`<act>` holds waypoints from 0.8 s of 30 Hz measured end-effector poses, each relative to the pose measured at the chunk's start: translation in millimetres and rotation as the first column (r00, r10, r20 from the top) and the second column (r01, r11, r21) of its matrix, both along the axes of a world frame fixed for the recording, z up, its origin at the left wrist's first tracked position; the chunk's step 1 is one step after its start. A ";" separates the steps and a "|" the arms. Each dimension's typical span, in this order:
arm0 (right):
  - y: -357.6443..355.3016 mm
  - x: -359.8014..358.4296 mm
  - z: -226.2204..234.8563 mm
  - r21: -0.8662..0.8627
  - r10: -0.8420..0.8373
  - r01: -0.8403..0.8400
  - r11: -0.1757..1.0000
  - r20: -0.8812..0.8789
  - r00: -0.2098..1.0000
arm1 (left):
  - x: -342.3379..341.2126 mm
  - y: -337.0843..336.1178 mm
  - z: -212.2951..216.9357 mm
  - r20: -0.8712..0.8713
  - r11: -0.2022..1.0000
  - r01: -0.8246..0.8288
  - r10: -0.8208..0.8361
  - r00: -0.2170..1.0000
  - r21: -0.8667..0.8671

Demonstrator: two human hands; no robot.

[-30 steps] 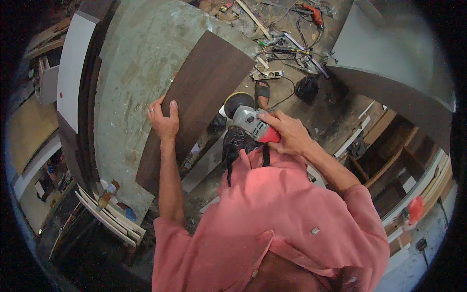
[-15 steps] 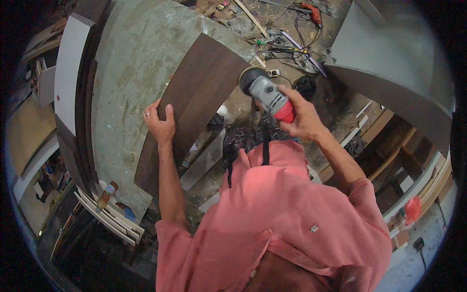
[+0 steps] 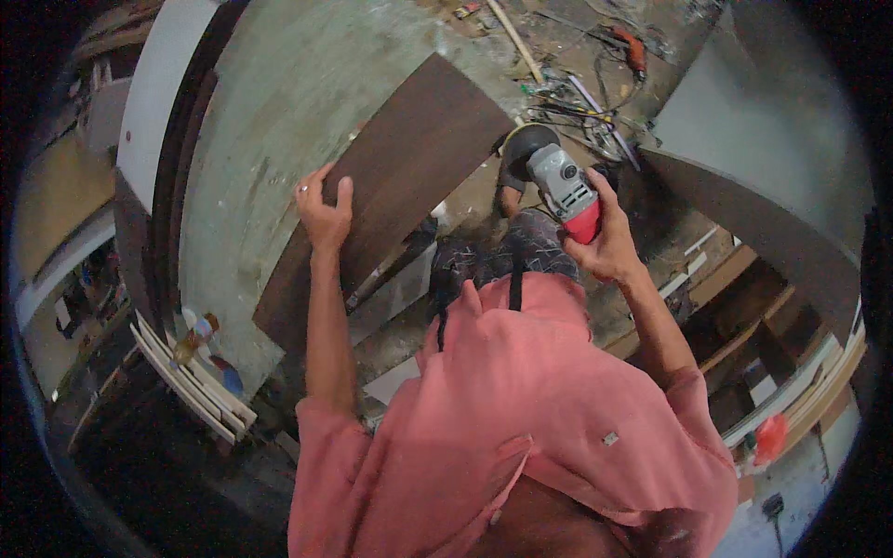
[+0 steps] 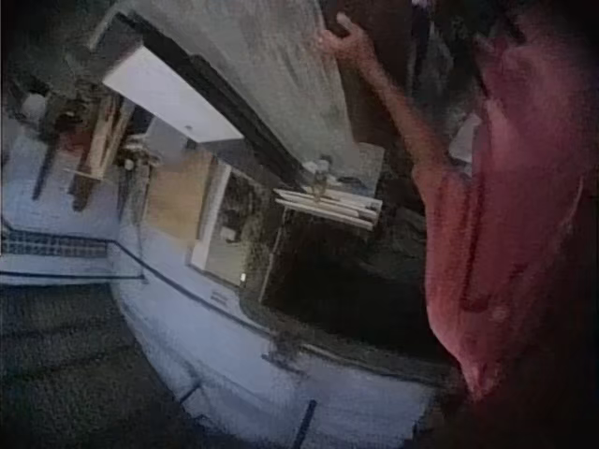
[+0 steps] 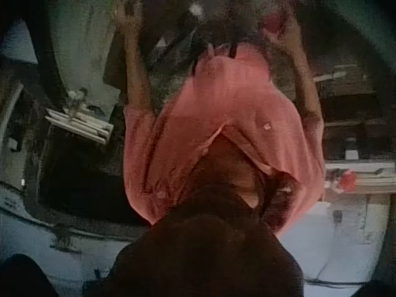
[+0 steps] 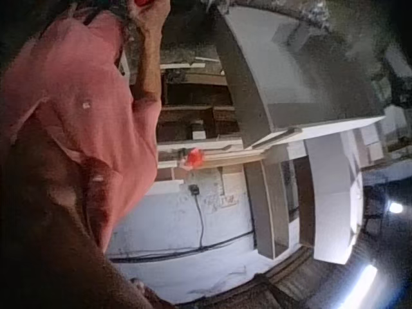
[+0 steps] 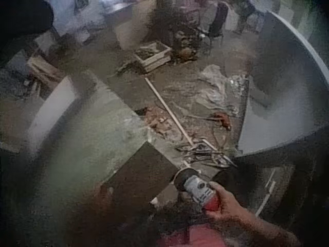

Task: The person sands the edge of a dark wood panel using a power sander, then uses a sanding block to sand a white wood panel by hand, and applies liquid from a bottle to the edge of the white panel.

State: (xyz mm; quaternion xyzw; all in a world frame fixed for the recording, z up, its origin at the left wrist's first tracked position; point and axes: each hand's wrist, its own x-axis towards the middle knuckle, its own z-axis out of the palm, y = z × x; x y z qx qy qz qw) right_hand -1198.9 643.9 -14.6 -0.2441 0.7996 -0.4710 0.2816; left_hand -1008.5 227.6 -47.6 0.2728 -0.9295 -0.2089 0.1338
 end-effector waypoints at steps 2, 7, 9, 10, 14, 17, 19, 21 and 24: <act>-11.0 8.1 1.1 -0.010 0.032 -0.032 0.999 -0.050 0.998 | -0.8 -1.2 9.6 -0.005 0.994 -0.006 0.006 1.000 0.109; -27.0 33.5 2.7 0.047 0.066 -0.065 0.997 -0.027 0.997 | 48.8 -17.5 21.7 0.061 0.997 -0.042 0.038 0.997 0.064; -36.4 46.7 4.8 0.037 0.076 -0.075 0.996 -0.013 0.997 | 75.7 -25.4 26.7 0.076 0.995 -0.075 0.069 0.995 0.071; -41.0 52.8 6.7 0.036 0.078 -0.078 0.996 -0.010 0.997 | 88.9 -31.2 26.2 0.064 0.993 -0.083 0.078 0.995 0.080; -50.5 92.8 -3.8 -0.017 0.114 -0.117 0.993 -0.124 0.986 | 145.8 -52.9 26.0 0.053 0.991 -0.110 0.106 0.993 0.076; -61.7 124.4 -5.2 -0.004 0.161 -0.162 0.987 -0.080 0.984 | 185.5 -60.9 32.2 0.081 0.988 -0.141 0.136 0.987 0.061; -70.1 148.8 -10.6 -0.038 0.215 -0.217 0.975 -0.064 0.975 | 210.9 -65.3 36.7 0.100 0.986 -0.162 0.158 0.982 0.038; -80.4 173.1 -10.8 -0.079 0.279 -0.284 0.956 -0.071 0.958 | 235.9 -72.1 41.7 0.115 0.984 -0.176 0.175 0.978 0.000; -99.9 210.0 -5.4 -0.044 0.397 -0.400 0.915 -0.069 0.915 | 272.4 -79.4 50.8 0.143 0.979 -0.206 0.202 0.969 0.009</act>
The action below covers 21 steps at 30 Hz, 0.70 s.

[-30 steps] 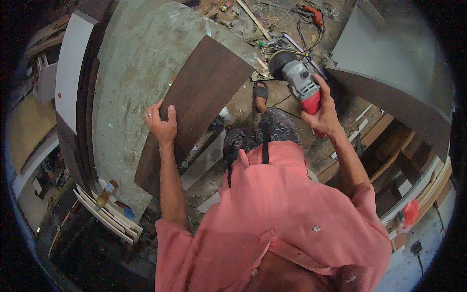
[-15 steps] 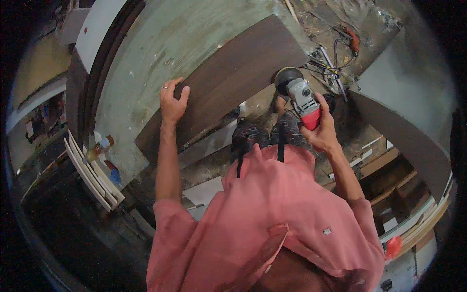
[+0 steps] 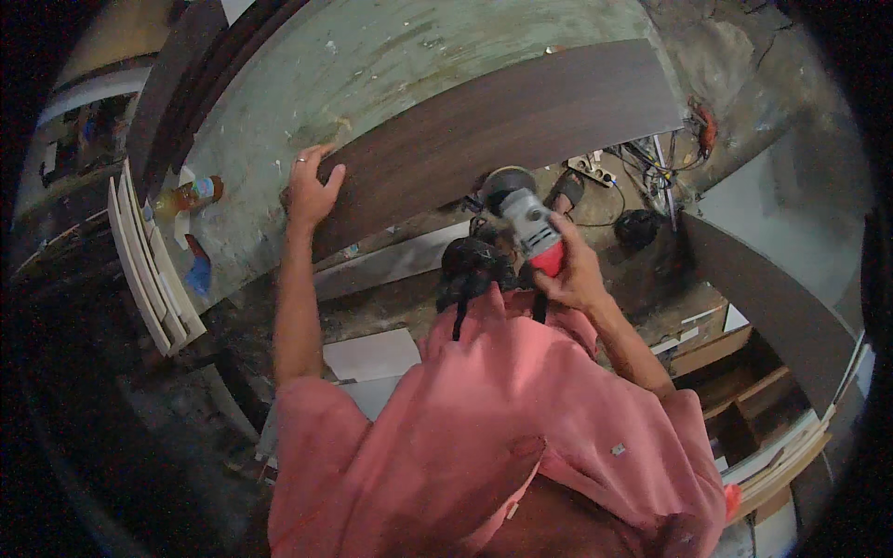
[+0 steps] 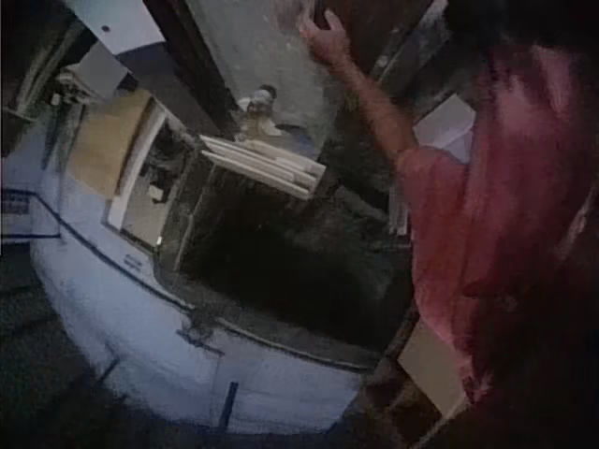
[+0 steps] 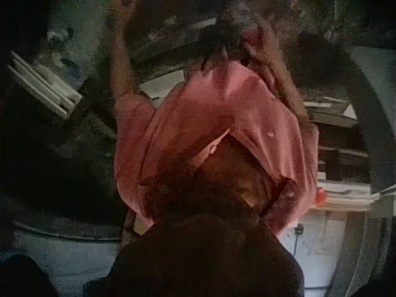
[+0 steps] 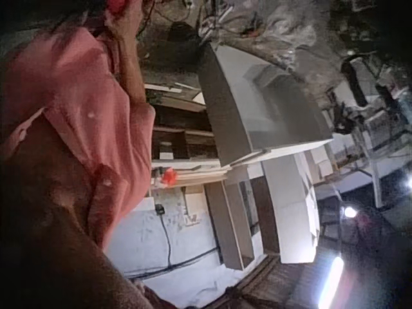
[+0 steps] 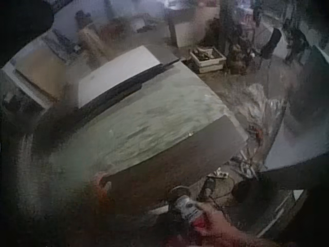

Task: The person sands the edge of a dark wood panel using a power sander, then uses a sanding block to sand a white wood panel by hand, and applies liquid from a bottle to the edge of the white panel.

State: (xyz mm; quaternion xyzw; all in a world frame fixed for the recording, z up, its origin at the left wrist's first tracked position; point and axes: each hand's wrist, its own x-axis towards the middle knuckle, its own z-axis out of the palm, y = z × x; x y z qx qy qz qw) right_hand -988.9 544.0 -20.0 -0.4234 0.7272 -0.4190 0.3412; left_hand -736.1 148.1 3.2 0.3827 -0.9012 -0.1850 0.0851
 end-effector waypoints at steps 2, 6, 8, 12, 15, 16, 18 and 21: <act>-17.2 25.2 -2.3 -0.049 0.097 -0.102 0.994 -0.083 0.992 | 27.7 -4.3 3.8 -0.037 1.000 -0.013 0.013 0.999 0.006; -49.3 73.4 2.2 -0.001 0.277 -0.277 0.961 -0.034 0.960 | 73.8 -5.0 12.6 -0.053 0.995 -0.088 0.086 0.995 -0.046; -57.1 87.6 10.9 -0.016 0.335 -0.336 0.942 -0.036 0.941 | 102.8 -3.5 19.4 -0.084 0.992 -0.119 0.115 0.990 -0.032; -39.3 92.3 28.6 0.045 0.286 -0.284 0.958 -0.059 0.956 | 102.5 15.8 25.5 -0.093 0.999 -0.022 0.017 0.996 -0.047; -3.1 72.2 38.0 0.115 0.161 -0.150 0.982 -0.090 0.983 | 59.6 56.2 17.7 -0.109 0.991 0.127 -0.122 0.987 0.042; 11.2 62.5 42.7 0.102 0.088 -0.076 0.992 -0.122 0.989 | 42.3 70.2 11.7 -0.125 0.983 0.172 -0.164 0.979 0.060; 39.4 40.9 49.1 0.060 -0.064 0.076 0.995 -0.184 0.981 | -1.5 92.0 -4.5 -0.143 0.965 0.258 -0.250 0.958 0.043; 84.5 16.5 43.9 0.101 -0.378 0.376 0.921 -0.003 0.926 | -79.8 115.4 -17.6 -0.208 0.934 0.358 -0.353 0.912 -0.015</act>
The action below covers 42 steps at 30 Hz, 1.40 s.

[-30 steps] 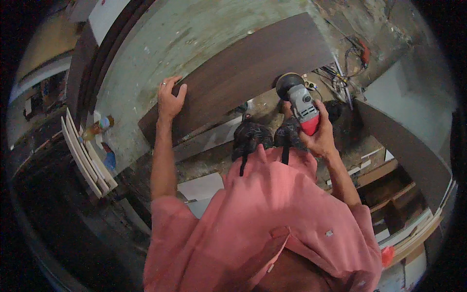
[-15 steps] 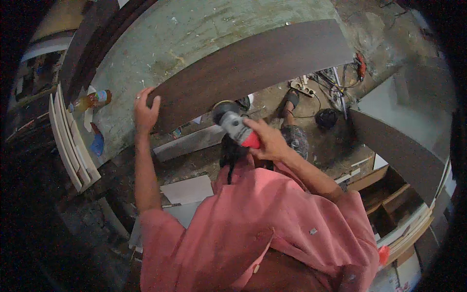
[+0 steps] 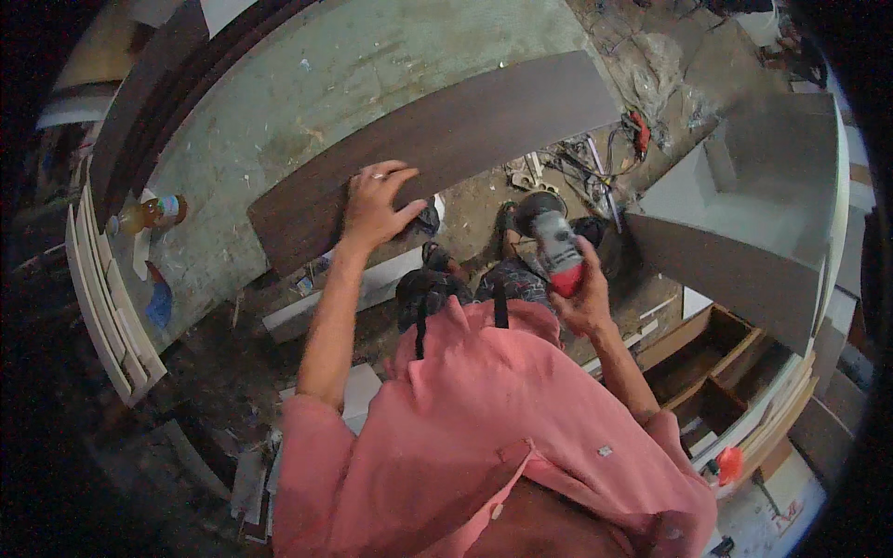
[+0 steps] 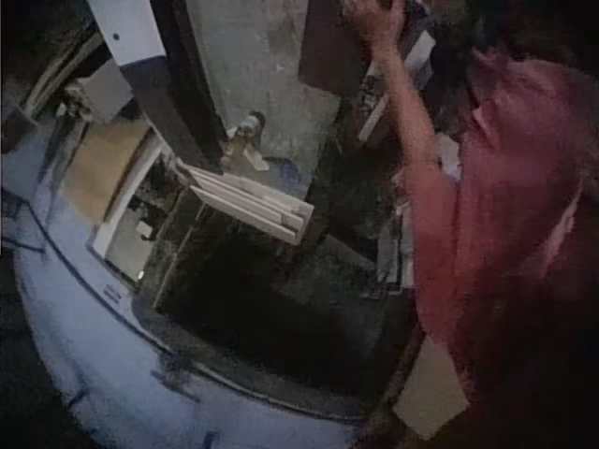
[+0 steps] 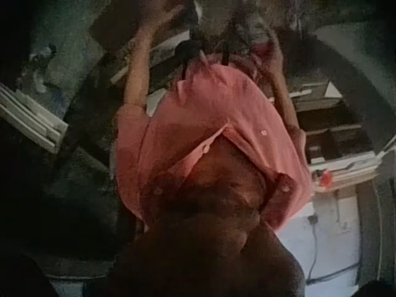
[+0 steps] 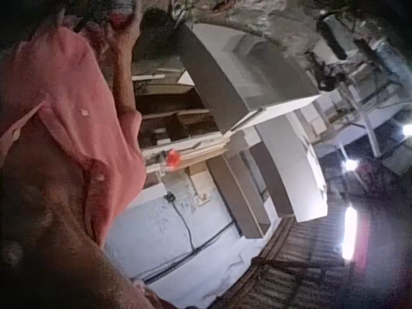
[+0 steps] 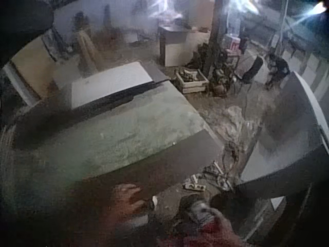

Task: The person sands the edge of a dark wood panel using a power sander, then uses a sanding block to sand a white wood panel by hand, and applies liquid from a bottle to the edge of the white panel.

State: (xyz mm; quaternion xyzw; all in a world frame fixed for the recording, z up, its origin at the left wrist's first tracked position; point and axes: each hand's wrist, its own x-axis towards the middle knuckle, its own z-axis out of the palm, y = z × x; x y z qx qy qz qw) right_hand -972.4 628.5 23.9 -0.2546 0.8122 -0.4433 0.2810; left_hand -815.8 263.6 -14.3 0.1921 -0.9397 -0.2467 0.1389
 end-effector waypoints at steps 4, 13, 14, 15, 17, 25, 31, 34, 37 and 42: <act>24.2 -35.7 12.9 0.097 -0.027 0.039 0.995 -0.123 0.992 | -76.9 19.6 -18.8 -0.130 0.998 0.041 -0.046 0.990 -0.045; 66.5 -69.4 20.5 -0.153 -0.010 -0.007 0.988 -0.110 0.994 | -112.9 57.9 -24.4 -0.238 0.999 -0.043 0.049 0.970 0.034; 70.9 -72.0 21.0 -0.099 0.006 -0.021 0.995 -0.148 0.989 | -93.7 58.0 -28.1 -0.249 0.996 -0.064 0.078 0.965 0.066; 76.3 -76.7 17.5 -0.108 0.041 -0.059 0.992 -0.158 0.987 | -65.1 55.5 -33.6 -0.285 0.988 -0.146 0.154 0.946 0.051; 82.2 -84.6 10.6 -0.124 0.107 -0.131 0.984 -0.180 0.978 | 14.4 43.6 -25.0 -0.283 0.957 -0.282 0.288 0.915 0.064; 13.7 12.1 20.8 -0.057 0.148 -0.174 0.983 -0.315 0.938 | 282.9 -19.8 0.5 -0.180 0.690 -0.714 0.692 0.699 -0.120; -10.2 112.9 34.4 -0.168 0.002 -0.014 0.986 -0.073 0.997 | 279.3 -73.8 -2.2 -0.257 0.804 -0.585 0.591 0.765 0.108; -55.7 162.0 55.6 -0.174 -0.018 -0.001 0.985 -0.107 0.994 | 246.6 -106.5 42.2 -0.082 0.917 -0.399 0.397 0.914 -0.006; -35.5 184.8 62.9 -0.124 -0.148 0.126 0.984 -0.193 0.970 | 173.1 -109.1 58.5 0.205 0.973 -0.211 0.226 0.952 -0.094; 25.6 190.1 47.8 -0.216 -0.465 0.428 0.878 -0.163 0.870 | 145.2 -105.3 58.3 0.424 0.984 -0.175 0.165 0.891 -0.016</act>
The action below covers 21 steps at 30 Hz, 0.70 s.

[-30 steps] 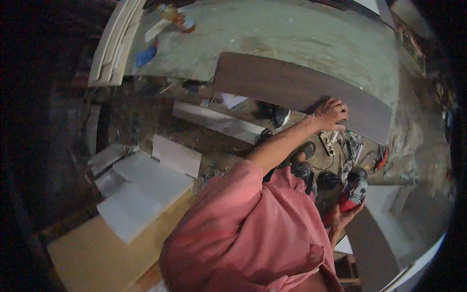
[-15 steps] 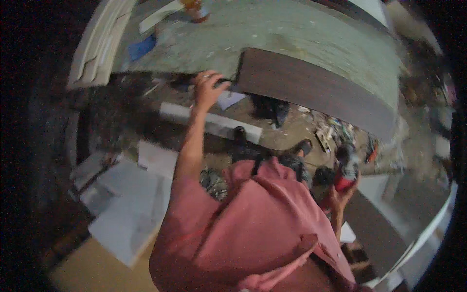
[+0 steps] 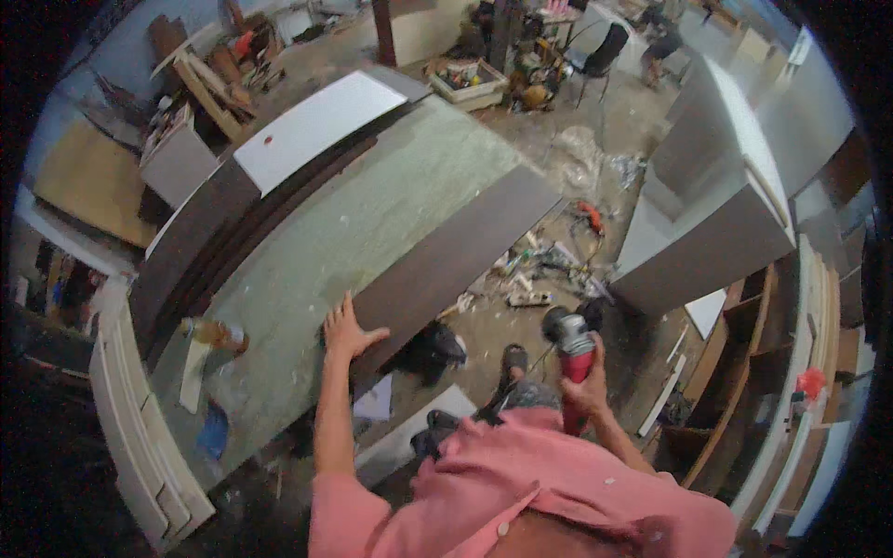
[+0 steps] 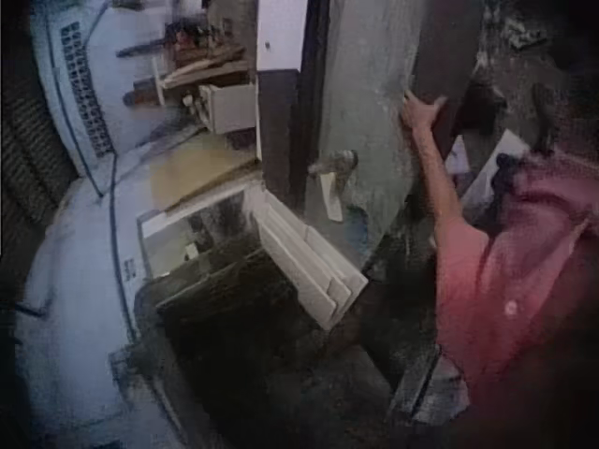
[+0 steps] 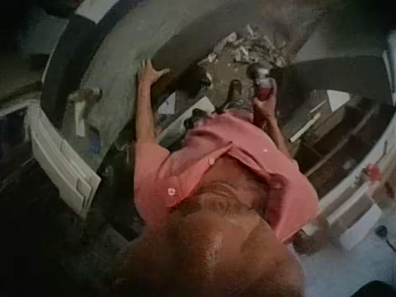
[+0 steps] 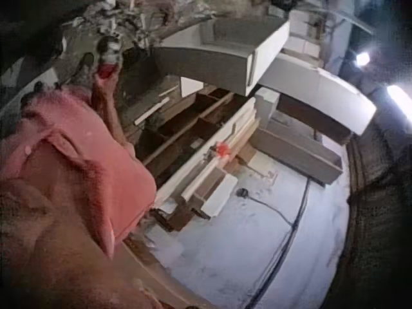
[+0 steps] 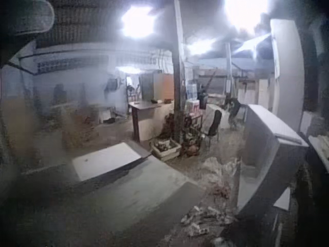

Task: The person sands the edge of a dark wood panel using a power sander, then uses a sanding block to sand a white wood panel by hand, and applies liquid from a bottle to the edge of the white panel.

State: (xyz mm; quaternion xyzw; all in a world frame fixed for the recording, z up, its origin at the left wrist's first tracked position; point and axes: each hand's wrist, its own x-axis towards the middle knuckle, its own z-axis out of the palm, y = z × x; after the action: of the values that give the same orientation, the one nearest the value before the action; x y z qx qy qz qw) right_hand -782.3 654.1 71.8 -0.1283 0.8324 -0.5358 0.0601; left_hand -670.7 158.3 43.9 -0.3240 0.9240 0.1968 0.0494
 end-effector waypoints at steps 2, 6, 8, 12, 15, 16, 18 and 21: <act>25.4 14.8 0.5 -0.002 -0.116 0.116 0.993 0.102 0.988 | -13.5 0.7 25.5 0.067 0.999 -0.003 -0.001 0.998 0.054; 54.9 -2.4 -30.7 -0.059 -0.156 0.152 0.987 -0.077 0.985 | -4.0 -7.6 12.8 0.150 0.998 -0.003 0.013 0.989 -0.065; 69.3 -20.3 -37.0 -0.057 -0.189 0.187 0.981 -0.033 0.981 | -1.2 -3.7 20.9 0.210 0.998 0.000 0.015 0.978 -0.067; 98.3 -43.1 -35.8 -0.099 -0.223 0.226 0.969 0.040 0.974 | -7.1 2.9 36.9 0.186 0.999 -0.026 0.031 0.982 -0.027; 90.7 -57.3 -22.7 -0.117 -0.210 0.214 0.970 0.046 0.977 | 9.4 -8.4 29.4 0.056 0.993 -0.074 0.069 0.996 0.090; 89.5 -59.9 -14.9 -0.096 -0.197 0.199 0.975 0.031 0.980 | 10.7 -8.3 23.0 0.015 0.985 -0.122 0.121 0.993 0.126; 107.9 -79.8 -36.1 -0.036 -0.178 0.176 0.984 -0.060 0.982 | 6.7 3.9 17.2 -0.042 0.954 -0.208 0.222 0.974 0.218; 102.7 -81.2 -26.4 -0.185 -0.140 0.151 0.971 0.071 0.988 | 15.6 39.6 24.8 -0.021 0.937 -0.235 0.248 0.968 0.261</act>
State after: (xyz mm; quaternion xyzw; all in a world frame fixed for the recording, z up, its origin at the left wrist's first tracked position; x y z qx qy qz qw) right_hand -863.5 756.8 45.4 -0.0567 0.7827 -0.6189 0.0319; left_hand -655.1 197.9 68.7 -0.4205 0.8451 0.3277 0.0413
